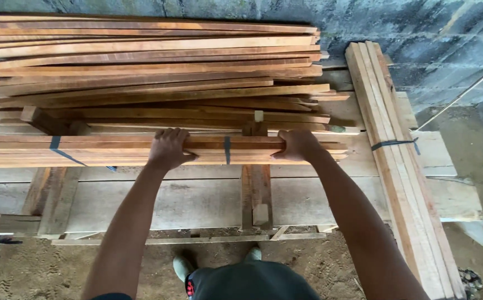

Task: Bundling thin wood slats together using plastic strapping and a hand tool.

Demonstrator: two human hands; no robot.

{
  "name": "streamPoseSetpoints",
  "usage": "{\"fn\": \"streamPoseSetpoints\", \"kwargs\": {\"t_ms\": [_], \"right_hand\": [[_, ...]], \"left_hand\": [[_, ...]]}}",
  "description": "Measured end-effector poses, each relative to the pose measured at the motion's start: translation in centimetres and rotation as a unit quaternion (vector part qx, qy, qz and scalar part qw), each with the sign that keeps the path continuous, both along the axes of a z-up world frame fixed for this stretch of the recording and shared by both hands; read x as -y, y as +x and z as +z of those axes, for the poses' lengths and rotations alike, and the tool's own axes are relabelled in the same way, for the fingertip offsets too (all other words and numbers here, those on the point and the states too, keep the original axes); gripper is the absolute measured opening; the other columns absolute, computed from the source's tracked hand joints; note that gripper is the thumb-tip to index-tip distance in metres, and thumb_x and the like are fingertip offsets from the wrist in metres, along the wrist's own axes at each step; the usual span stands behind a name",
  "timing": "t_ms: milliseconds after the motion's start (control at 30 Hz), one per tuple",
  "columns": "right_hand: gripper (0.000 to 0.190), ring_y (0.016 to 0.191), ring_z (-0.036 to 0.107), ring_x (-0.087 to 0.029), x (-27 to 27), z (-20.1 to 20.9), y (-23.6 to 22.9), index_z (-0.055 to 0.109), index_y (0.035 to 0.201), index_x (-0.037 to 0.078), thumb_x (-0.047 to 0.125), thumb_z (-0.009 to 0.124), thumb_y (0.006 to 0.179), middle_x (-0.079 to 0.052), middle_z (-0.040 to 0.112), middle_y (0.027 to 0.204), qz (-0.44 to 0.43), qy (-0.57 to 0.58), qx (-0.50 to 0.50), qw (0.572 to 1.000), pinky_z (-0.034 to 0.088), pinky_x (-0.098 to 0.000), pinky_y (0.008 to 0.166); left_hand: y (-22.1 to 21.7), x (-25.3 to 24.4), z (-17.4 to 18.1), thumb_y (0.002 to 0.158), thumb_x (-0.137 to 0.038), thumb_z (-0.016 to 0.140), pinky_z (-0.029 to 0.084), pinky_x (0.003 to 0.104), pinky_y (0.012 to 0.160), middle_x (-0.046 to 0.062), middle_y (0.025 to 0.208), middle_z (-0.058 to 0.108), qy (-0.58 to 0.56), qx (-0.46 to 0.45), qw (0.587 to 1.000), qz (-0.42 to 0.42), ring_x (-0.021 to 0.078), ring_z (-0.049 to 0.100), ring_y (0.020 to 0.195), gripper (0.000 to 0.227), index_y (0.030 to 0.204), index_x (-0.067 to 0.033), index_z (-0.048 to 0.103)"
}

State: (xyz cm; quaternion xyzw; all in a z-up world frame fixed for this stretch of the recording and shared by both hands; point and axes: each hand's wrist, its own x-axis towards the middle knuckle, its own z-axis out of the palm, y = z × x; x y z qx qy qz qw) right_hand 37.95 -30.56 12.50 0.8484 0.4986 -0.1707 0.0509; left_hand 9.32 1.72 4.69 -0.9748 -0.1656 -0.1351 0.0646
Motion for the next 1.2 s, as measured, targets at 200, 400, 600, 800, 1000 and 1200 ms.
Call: {"fn": "streamPoseSetpoints", "kwargs": {"t_ms": [200,400,600,800,1000,1200], "right_hand": [[0.06,0.109,0.074,-0.029,-0.5,-0.9,0.8,0.07,0.107,0.024,0.066,0.08,0.066,-0.004,0.077,0.104,-0.022,0.015,-0.035,0.999,0.055,-0.0448,0.095],[0.047,0.102,0.073,-0.024,-1.4,-0.7,3.1,0.072,0.091,0.027,0.063,0.084,0.063,0.002,0.074,0.091,0.002,-0.02,-0.133,0.991,0.051,-0.0374,0.087],[0.073,0.115,0.069,-0.042,0.7,1.9,2.1,0.076,0.119,0.01,0.061,0.085,0.068,-0.021,0.076,0.112,0.005,0.043,-0.174,0.984,0.052,-0.0488,0.096],[0.082,0.137,0.056,-0.03,1.5,0.8,1.4,0.066,0.138,0.027,0.054,0.089,0.065,-0.002,0.064,0.145,-0.056,0.103,-0.168,0.979,0.043,-0.0461,0.117],[0.077,0.134,0.058,-0.035,2.1,-0.4,1.3,0.07,0.132,0.024,0.044,0.096,0.062,-0.005,0.068,0.139,-0.054,0.187,-0.195,0.961,0.044,-0.0516,0.115],[0.081,0.133,0.059,-0.035,2.3,-0.2,0.7,0.07,0.134,0.024,0.045,0.097,0.061,-0.004,0.068,0.14,-0.087,0.186,-0.2,0.958,0.045,-0.0484,0.114]], "left_hand": [[7.1,6.7,-0.2,0.071,-0.056,0.088,0.056,0.053,0.094,0.015,0.124,0.068,-0.126,-0.021,0.988,-0.086,0.0382,0.067,0.118,0.077,0.128,-0.0114,0.063],[10.0,9.3,1.0,0.064,-0.064,0.084,0.061,0.044,0.078,0.001,0.11,0.075,-0.051,-0.075,0.993,-0.073,0.0251,0.075,0.1,0.077,0.125,-0.024,0.061],[9.8,9.5,1.7,0.066,-0.066,0.082,0.061,0.045,0.076,0.004,0.111,0.075,-0.06,-0.061,0.993,-0.077,0.0273,0.076,0.099,0.079,0.127,-0.0216,0.06],[9.8,9.1,0.6,0.06,-0.065,0.086,0.062,0.043,0.071,0.0,0.103,0.075,-0.045,-0.038,0.995,-0.086,0.0235,0.075,0.096,0.078,0.12,-0.0206,0.063],[9.6,9.8,1.8,0.059,-0.066,0.088,0.061,0.041,0.07,-0.003,0.099,0.075,-0.039,-0.023,0.996,-0.079,0.0201,0.074,0.094,0.077,0.117,-0.0218,0.063],[9.0,10.3,3.0,0.064,-0.064,0.087,0.063,0.041,0.074,0.0,0.103,0.076,-0.059,-0.037,0.995,-0.072,0.021,0.074,0.097,0.075,0.12,-0.0194,0.065]]}}
